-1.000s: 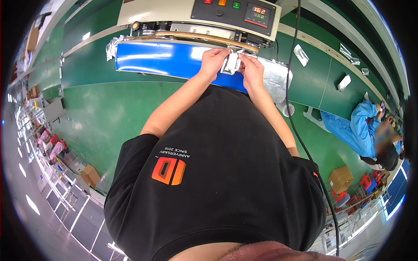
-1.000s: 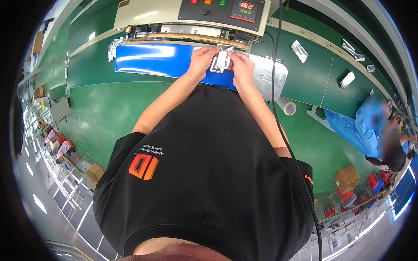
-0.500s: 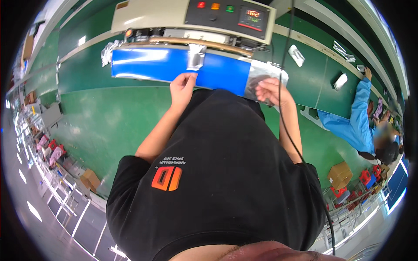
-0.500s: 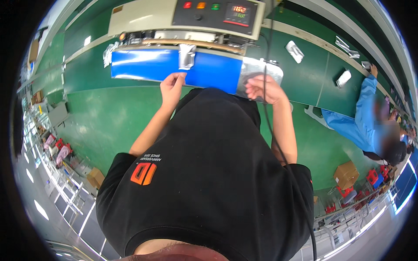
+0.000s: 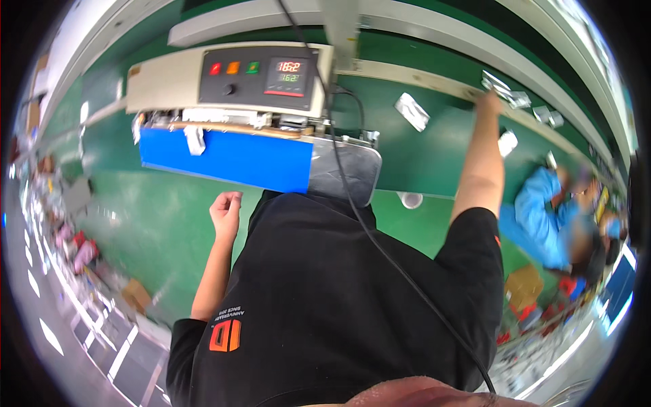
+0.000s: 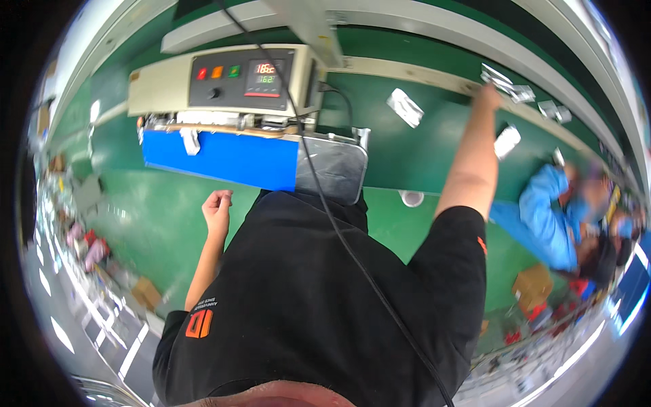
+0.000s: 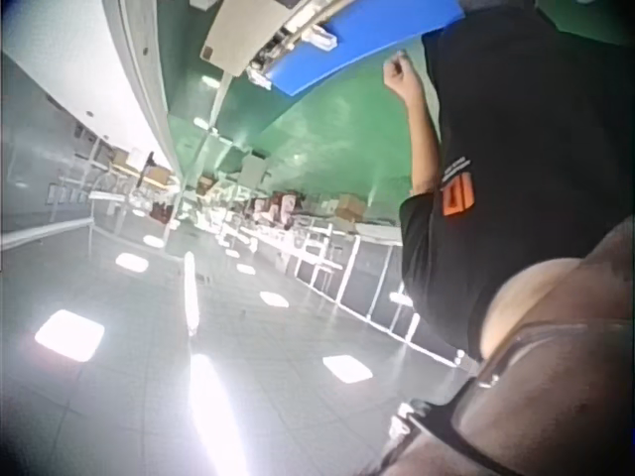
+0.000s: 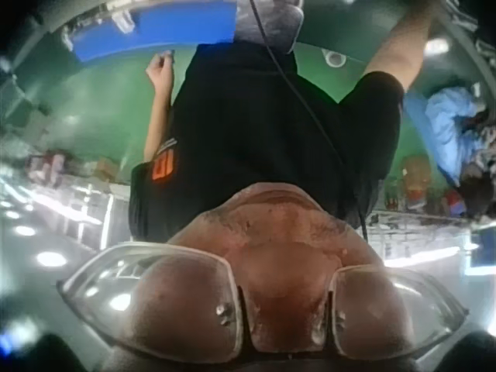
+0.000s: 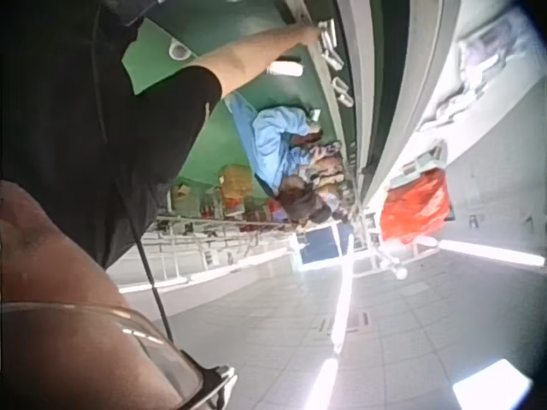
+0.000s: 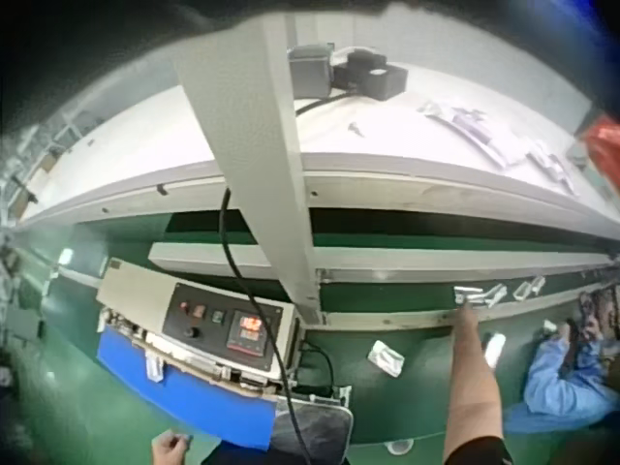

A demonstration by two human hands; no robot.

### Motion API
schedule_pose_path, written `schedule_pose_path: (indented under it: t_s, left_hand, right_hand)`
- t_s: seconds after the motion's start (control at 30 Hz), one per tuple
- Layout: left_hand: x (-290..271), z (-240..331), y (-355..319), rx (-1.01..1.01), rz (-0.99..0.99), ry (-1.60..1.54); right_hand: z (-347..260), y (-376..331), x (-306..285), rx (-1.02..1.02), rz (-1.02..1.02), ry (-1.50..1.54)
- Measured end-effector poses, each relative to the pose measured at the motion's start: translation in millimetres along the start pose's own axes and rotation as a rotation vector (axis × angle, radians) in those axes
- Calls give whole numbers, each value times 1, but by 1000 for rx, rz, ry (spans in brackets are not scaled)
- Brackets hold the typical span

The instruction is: The recorder is sealing small packets using a heat-sealing machine on an assembly line.

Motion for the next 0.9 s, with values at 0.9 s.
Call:
schedule_pose_path:
  t_s: [0.9]
  left_hand:
    - [141, 111, 10, 121, -701, -539]
  right_hand:
    - [-155, -491, -140, -201, -663, 1980]
Point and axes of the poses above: each hand's wrist, its own y-axis towards the middle knuckle, its own x-axis out of the palm, z = x × y, the point moved 7 cm from there along y, towards the middle knuckle, and after that the axes turned 4 degrees about x, right-handed, at the moved point
